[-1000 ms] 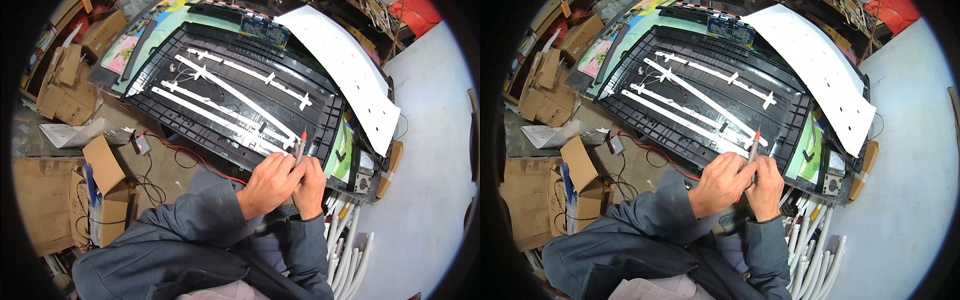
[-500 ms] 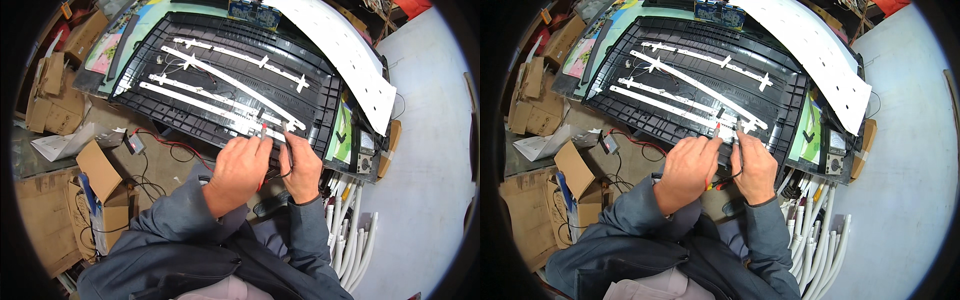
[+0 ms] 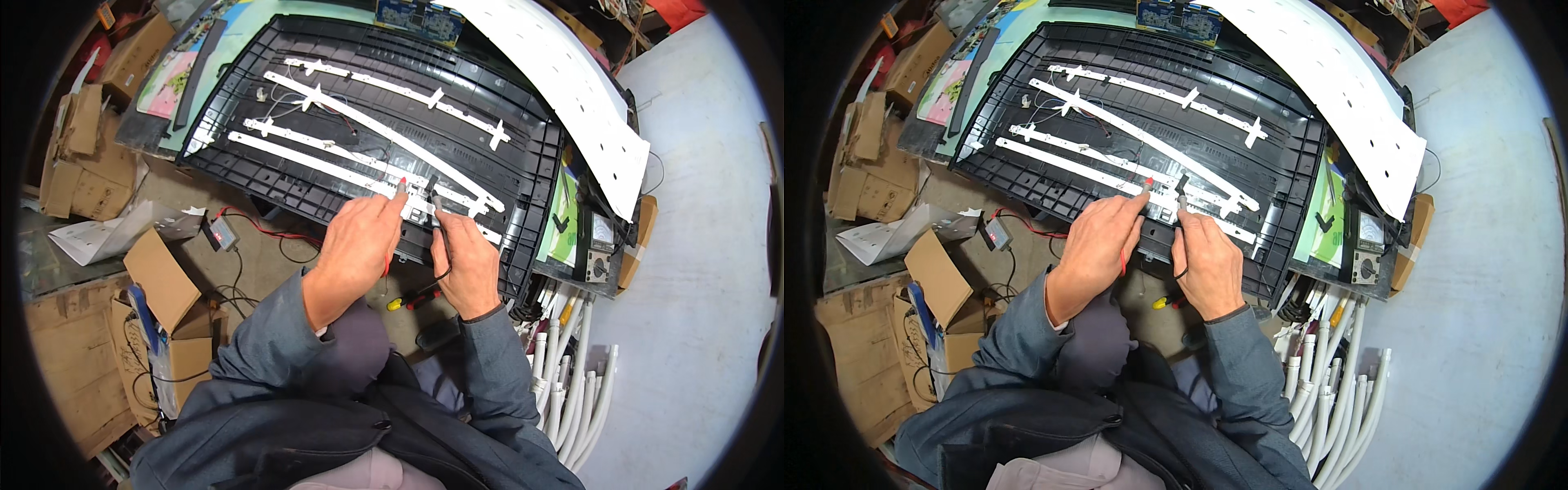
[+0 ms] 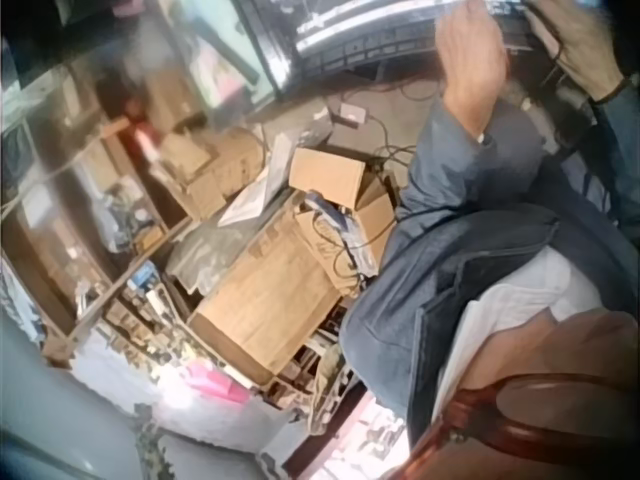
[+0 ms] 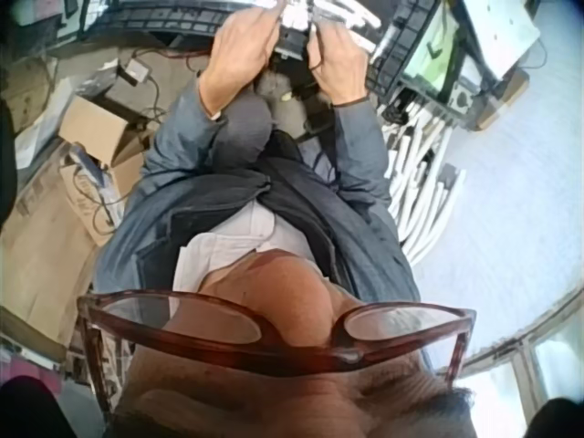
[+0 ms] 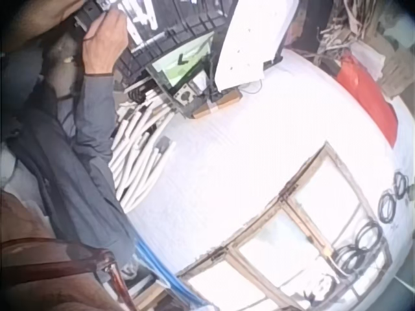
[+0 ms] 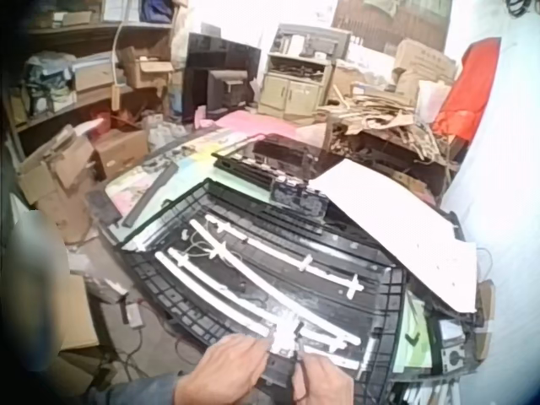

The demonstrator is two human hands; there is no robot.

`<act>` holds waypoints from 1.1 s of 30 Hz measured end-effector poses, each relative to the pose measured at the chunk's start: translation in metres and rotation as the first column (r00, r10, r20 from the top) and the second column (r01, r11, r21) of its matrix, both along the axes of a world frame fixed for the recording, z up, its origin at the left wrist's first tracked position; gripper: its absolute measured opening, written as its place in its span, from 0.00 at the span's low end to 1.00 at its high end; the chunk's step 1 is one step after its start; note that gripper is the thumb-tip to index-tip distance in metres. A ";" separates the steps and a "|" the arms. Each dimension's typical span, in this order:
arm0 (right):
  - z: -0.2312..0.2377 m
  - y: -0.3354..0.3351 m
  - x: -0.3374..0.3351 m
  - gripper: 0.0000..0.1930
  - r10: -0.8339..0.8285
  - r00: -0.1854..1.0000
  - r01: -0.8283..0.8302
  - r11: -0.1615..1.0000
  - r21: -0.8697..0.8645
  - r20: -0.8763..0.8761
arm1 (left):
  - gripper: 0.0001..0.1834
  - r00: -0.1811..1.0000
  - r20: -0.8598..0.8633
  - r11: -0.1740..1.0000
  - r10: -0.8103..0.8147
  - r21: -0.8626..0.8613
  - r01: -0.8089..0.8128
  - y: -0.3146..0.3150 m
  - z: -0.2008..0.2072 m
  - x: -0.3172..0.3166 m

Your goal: The person uses a multimeter to test multiple LED backlight strips laid out on the back of a disassembled TV. They repeatedly touch the probes to different points on the strips, checking for continuity or voltage.

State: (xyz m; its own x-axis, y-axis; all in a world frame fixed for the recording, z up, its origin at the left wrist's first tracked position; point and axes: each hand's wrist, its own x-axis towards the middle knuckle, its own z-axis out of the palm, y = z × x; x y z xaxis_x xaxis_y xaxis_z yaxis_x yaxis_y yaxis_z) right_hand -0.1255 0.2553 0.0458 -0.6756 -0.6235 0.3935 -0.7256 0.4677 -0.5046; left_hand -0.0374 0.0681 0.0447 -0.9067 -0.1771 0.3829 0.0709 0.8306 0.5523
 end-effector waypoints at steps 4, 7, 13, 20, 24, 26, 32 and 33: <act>-0.005 -0.005 0.002 0.16 0.014 1.000 -0.014 0.997 0.077 0.006 | 0.21 0.998 0.020 0.998 -0.058 0.024 0.058 0.000 -0.006 -0.002; -0.008 -0.003 0.002 0.15 0.015 1.000 -0.014 0.995 0.099 -0.008 | 0.22 0.995 0.055 0.997 -0.081 0.025 0.080 -0.001 -0.009 -0.003; -0.012 -0.003 0.001 0.16 0.017 0.999 -0.016 0.999 0.042 -0.033 | 0.22 0.992 0.097 0.996 -0.086 0.012 0.085 -0.002 -0.015 -0.006; -0.010 -0.007 0.001 0.17 0.014 0.999 -0.011 0.998 0.059 -0.045 | 0.23 0.986 0.147 0.996 -0.085 -0.005 0.086 -0.003 -0.018 -0.007; -0.011 -0.008 0.002 0.16 0.011 0.999 -0.008 0.997 0.070 -0.050 | 0.23 0.987 0.128 0.995 -0.098 0.008 0.098 -0.003 -0.018 -0.006; -0.011 -0.007 0.002 0.16 0.010 0.999 -0.006 0.997 0.074 -0.054 | 0.23 0.987 0.124 0.995 -0.102 -0.001 0.103 -0.003 -0.019 -0.007; -0.011 -0.006 0.001 0.16 0.013 0.999 -0.010 0.997 0.077 -0.037 | 0.24 0.980 0.173 0.994 -0.100 -0.015 0.104 -0.003 -0.016 -0.007; -0.011 -0.006 0.001 0.16 0.013 0.999 -0.011 0.997 0.076 -0.036 | 0.24 0.980 0.174 0.994 -0.100 -0.020 0.105 -0.003 -0.016 -0.007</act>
